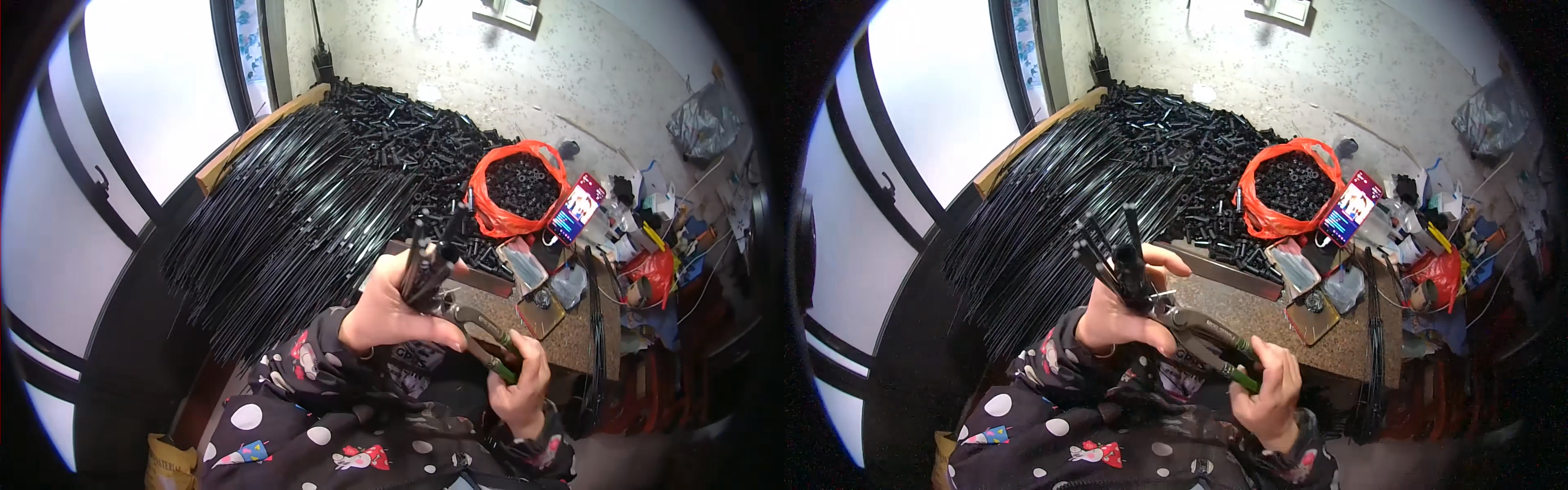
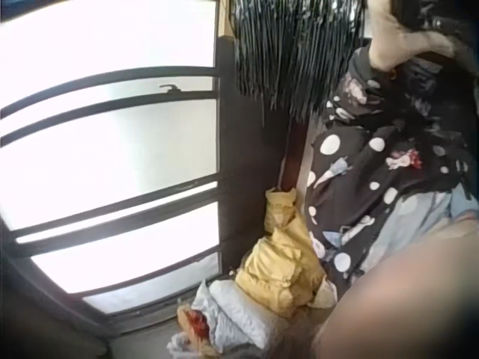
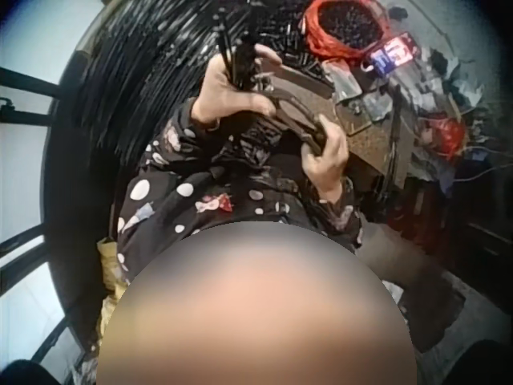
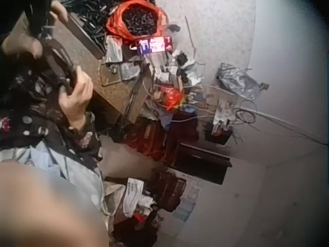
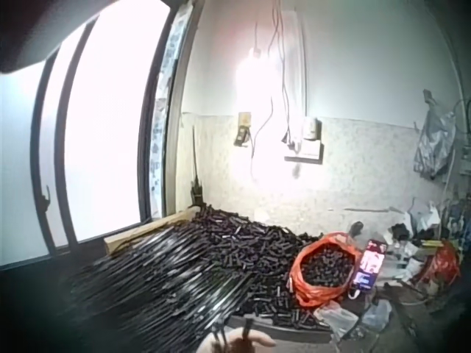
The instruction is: Assemble plastic components onto bundles of black cables at a factory workbench.
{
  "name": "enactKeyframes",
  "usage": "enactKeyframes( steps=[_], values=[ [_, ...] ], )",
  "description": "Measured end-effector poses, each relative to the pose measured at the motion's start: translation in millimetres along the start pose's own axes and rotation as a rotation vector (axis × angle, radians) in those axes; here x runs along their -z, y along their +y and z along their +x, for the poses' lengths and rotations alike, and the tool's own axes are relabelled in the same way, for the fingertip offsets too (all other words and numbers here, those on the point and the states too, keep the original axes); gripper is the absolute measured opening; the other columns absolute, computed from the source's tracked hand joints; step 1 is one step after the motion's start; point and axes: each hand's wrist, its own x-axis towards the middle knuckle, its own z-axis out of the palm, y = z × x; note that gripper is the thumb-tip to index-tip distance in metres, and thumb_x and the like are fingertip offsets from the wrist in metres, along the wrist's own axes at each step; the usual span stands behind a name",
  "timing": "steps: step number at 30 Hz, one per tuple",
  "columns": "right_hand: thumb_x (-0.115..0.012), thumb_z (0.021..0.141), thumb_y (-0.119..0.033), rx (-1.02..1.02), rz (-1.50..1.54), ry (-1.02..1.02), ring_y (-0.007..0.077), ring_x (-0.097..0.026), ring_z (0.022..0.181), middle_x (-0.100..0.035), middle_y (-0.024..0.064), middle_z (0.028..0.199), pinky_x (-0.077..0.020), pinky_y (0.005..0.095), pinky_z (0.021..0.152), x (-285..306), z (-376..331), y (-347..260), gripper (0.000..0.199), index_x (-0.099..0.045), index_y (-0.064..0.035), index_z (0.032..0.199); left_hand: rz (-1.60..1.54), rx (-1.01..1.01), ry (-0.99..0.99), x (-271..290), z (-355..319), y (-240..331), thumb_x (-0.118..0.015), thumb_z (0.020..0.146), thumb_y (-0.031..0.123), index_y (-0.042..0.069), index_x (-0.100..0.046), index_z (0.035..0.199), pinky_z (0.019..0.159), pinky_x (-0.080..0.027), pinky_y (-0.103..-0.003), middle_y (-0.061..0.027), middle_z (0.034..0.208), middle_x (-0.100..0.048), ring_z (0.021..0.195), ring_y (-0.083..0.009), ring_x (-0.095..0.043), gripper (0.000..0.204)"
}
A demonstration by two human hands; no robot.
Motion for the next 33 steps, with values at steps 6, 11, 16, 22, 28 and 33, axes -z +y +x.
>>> enactKeyframes(
  steps=[6,11,16,22,28,33],
  values=[
    [-0.063,0.075,-0.004,-1.084,1.481,-1.057,0.0166,-0.059,0.055,-0.06,0.0102,0.067,-0.0469,0.0265,0.051,8,-6,-4,0.019,-0.056,0.0057,0.09,0.105,-0.059,-0.165,1,10,2,-0.09,0.043,0.025,0.0,-0.053,0.105,0.061,-0.038,-0.02,0.0001,0.079,-0.054,0.069,-0.0073,-0.049,0.076],
    [-0.066,0.062,-0.003,-0.223,0.271,-0.207,0.0123,-0.052,0.063,-0.054,0.0052,0.077,-0.0434,0.0254,0.056,-5,-1,1,0.053,-0.042,-0.0004,0.11,0.26,0.085,-0.083,4,7,12,-0.09,0.045,0.025,0.0,-0.055,0.102,0.06,-0.039,-0.021,-0.0026,0.089,-0.057,0.07,-0.0049,-0.048,0.072],
    [-0.054,0.084,-0.01,-0.768,1.087,-0.815,0.02,-0.059,0.054,-0.059,0.0131,0.067,-0.0483,0.0282,0.054,20,9,-24,0.019,-0.052,0.0067,0.093,-0.033,0.038,-0.109,10,5,-6,-0.087,0.036,0.041,-0.004,-0.049,0.108,0.048,-0.031,-0.015,0.0029,0.072,-0.056,0.056,-0.0005,-0.043,0.093],
    [-0.073,0.064,-0.008,-0.463,0.663,-0.695,0.0093,-0.052,0.055,-0.056,0.004,0.065,-0.0418,0.0236,0.051,-4,11,-11,0.052,-0.046,0.0011,0.108,0.074,-0.044,-0.188,10,6,-9,-0.09,0.039,0.028,0.0,-0.053,0.107,0.053,-0.033,-0.017,-0.0008,0.096,-0.055,0.064,-0.0012,-0.042,0.082],
    [-0.059,0.073,0.0,0.097,-0.049,-0.102,0.0288,-0.057,0.073,-0.056,0.017,0.091,-0.0474,0.0344,0.068,-7,3,-14,0.041,-0.045,0.0016,0.111,-0.012,-0.026,-0.073,6,3,3,-0.088,0.052,0.019,0.0,-0.056,0.1,0.069,-0.043,-0.024,-0.001,0.084,-0.057,0.077,-0.0082,-0.052,0.06],
    [-0.043,0.089,-0.006,-0.599,0.963,-0.756,0.0162,-0.06,0.076,-0.061,0.0112,0.094,-0.0464,0.0274,0.071,2,3,-17,0.042,-0.034,-0.0005,0.13,0.204,-0.016,-0.066,1,2,10,-0.084,0.059,0.014,0.001,-0.057,0.096,0.061,-0.04,-0.019,0.0014,0.078,-0.055,0.07,-0.0034,-0.046,0.047]
  ],
)
